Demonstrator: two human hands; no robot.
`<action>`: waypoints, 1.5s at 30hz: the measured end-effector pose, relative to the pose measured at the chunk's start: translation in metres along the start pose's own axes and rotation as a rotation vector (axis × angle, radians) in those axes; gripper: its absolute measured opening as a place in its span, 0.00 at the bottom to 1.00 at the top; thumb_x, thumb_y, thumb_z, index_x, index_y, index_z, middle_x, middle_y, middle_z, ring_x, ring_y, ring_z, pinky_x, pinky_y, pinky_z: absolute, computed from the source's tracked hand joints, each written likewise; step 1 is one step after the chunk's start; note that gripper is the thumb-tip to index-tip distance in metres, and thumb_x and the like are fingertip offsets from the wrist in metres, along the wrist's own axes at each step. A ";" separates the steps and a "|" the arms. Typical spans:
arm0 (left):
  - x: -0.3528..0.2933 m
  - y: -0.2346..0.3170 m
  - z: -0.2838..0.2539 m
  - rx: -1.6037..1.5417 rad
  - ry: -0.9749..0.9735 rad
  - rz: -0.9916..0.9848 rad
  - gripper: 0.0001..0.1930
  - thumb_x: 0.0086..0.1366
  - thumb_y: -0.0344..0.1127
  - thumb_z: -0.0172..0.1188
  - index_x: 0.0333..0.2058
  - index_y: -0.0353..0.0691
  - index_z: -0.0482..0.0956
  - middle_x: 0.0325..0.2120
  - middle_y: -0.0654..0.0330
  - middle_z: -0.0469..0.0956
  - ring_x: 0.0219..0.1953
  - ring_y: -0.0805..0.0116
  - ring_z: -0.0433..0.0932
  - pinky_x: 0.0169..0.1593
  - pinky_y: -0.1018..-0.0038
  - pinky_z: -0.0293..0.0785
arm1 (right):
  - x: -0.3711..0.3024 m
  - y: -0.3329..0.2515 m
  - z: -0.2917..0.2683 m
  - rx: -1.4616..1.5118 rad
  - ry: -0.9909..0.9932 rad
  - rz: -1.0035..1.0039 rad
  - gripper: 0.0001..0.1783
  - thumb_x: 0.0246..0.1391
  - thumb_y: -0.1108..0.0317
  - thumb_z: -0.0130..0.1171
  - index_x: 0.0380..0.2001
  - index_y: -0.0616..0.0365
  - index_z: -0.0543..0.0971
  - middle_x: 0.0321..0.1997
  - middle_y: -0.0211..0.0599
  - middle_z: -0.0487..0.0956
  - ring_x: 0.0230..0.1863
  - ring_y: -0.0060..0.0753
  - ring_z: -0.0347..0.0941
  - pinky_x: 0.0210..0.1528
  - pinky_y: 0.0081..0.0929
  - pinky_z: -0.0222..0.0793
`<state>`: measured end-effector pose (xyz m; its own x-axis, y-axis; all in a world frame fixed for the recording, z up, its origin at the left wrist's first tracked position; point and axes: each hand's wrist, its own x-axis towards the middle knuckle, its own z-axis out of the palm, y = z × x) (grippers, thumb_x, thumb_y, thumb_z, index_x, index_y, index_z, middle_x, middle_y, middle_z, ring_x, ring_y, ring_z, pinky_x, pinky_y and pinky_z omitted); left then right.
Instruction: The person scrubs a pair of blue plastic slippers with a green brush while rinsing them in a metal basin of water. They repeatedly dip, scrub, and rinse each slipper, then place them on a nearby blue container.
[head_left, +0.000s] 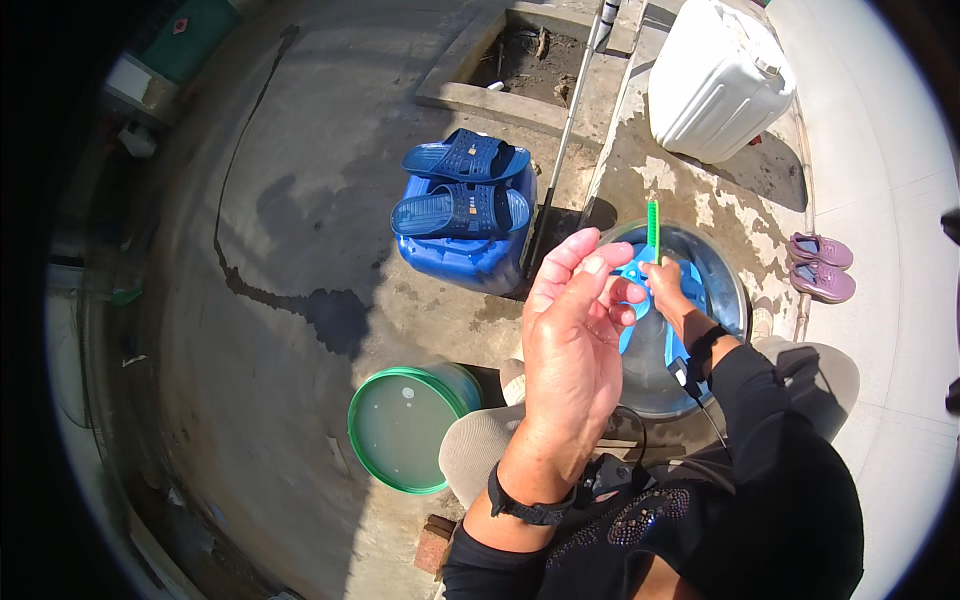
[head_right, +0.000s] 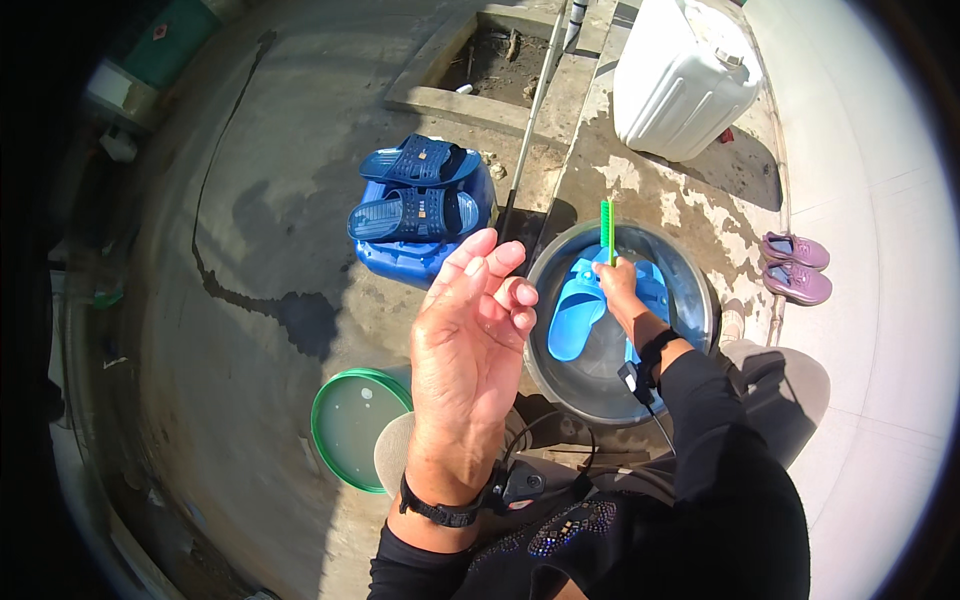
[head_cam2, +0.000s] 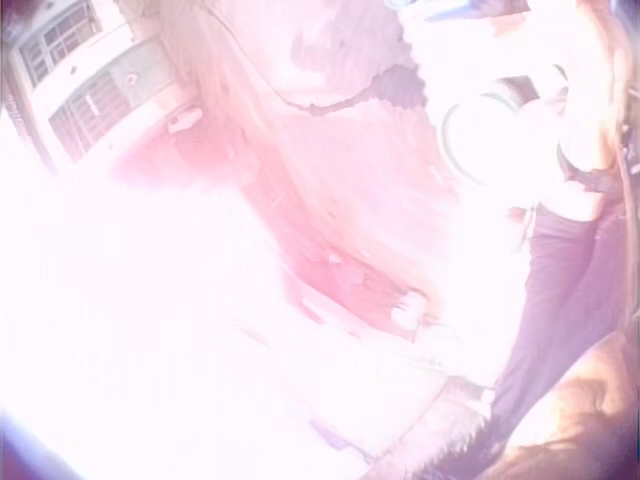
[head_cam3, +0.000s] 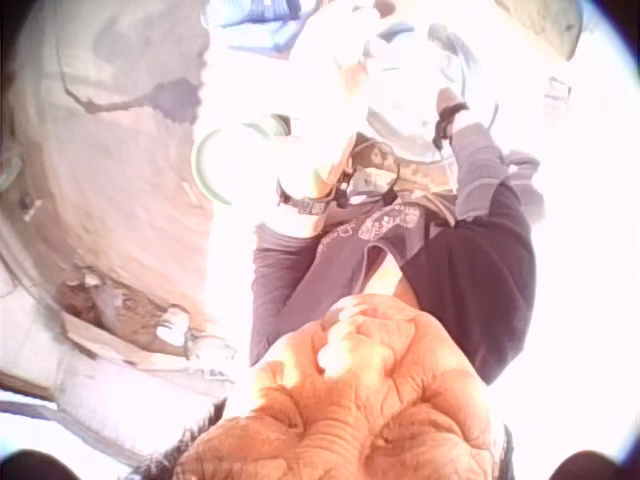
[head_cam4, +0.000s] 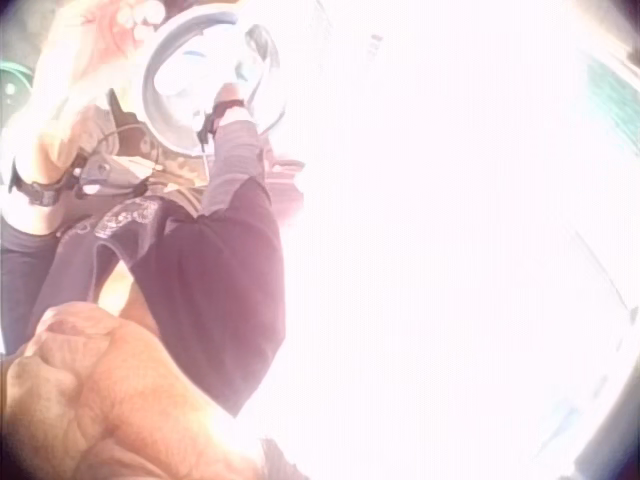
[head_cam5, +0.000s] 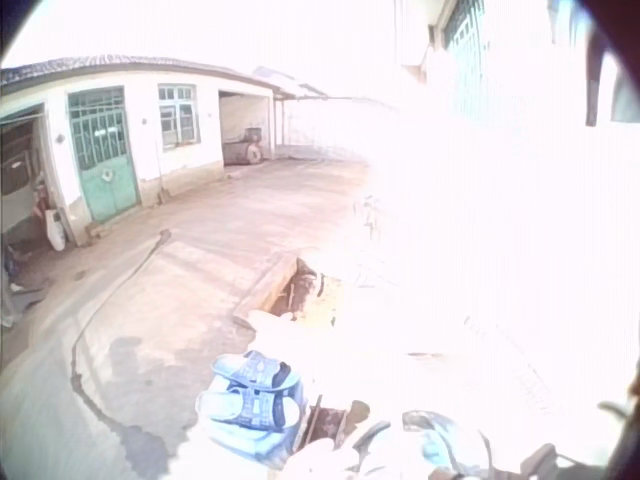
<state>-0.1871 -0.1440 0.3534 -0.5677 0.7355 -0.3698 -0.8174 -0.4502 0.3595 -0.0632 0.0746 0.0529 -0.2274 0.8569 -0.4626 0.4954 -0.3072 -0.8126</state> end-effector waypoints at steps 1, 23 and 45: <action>-0.002 0.004 -0.003 -0.024 -0.001 0.050 0.18 0.63 0.32 0.57 0.50 0.36 0.66 0.39 0.57 0.78 0.30 0.70 0.76 0.34 0.78 0.70 | -0.010 0.023 -0.020 -0.084 0.080 0.106 0.09 0.48 0.71 0.62 0.24 0.61 0.72 0.17 0.33 0.72 0.14 0.24 0.66 0.14 0.25 0.61; 0.011 0.039 -0.031 0.010 0.038 0.141 0.15 0.64 0.30 0.54 0.49 0.32 0.70 0.41 0.55 0.77 0.33 0.66 0.73 0.35 0.76 0.73 | -0.020 0.068 -0.018 0.435 -0.153 0.611 0.23 0.34 0.59 0.75 0.32 0.50 0.74 0.23 0.25 0.66 0.20 0.20 0.53 0.26 0.28 0.52; 0.019 0.017 -0.027 0.068 0.007 -0.008 0.13 0.65 0.30 0.54 0.46 0.31 0.72 0.40 0.54 0.77 0.33 0.65 0.73 0.35 0.75 0.73 | -0.050 0.125 -0.049 0.125 0.016 0.308 0.27 0.47 0.38 0.63 0.25 0.54 0.77 0.17 0.25 0.70 0.16 0.22 0.63 0.19 0.26 0.58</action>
<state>-0.2146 -0.1508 0.3295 -0.5622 0.7353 -0.3785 -0.8134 -0.4090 0.4136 0.0514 0.0134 -0.0079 -0.0695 0.7221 -0.6883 0.4315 -0.6003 -0.6734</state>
